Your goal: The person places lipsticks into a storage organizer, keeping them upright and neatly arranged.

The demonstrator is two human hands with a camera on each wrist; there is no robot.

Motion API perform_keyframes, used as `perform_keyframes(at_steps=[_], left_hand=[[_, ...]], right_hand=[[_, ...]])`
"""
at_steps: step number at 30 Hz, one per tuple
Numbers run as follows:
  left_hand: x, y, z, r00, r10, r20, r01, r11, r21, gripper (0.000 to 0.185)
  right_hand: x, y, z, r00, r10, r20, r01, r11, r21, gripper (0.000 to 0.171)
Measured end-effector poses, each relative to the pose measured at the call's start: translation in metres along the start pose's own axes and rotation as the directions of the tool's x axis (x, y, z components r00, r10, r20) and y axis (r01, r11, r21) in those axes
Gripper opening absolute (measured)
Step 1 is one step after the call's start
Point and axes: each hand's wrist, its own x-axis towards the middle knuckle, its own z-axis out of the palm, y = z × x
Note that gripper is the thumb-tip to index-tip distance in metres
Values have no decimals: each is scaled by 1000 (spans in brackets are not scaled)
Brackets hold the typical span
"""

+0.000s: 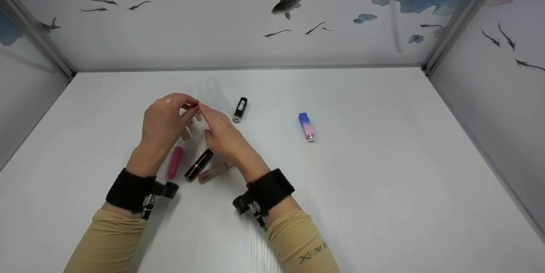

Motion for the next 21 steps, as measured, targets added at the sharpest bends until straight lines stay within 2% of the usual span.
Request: perform_keyframes(at_steps=[6, 13, 21], left_hand=[[0, -2, 3, 1000, 23, -19, -22, 998, 59, 8], [1, -2, 4, 999, 21, -32, -19, 998, 63, 7], [1, -3, 6, 1000, 9, -12, -8, 997, 77, 8]], right_hand=[[1, 2, 1, 1000, 19, 13, -19, 1000, 3, 67], [1, 3, 1, 999, 23, 25, -24, 1000, 6, 68], [2, 5, 1, 997, 49, 52, -52, 998, 42, 68]])
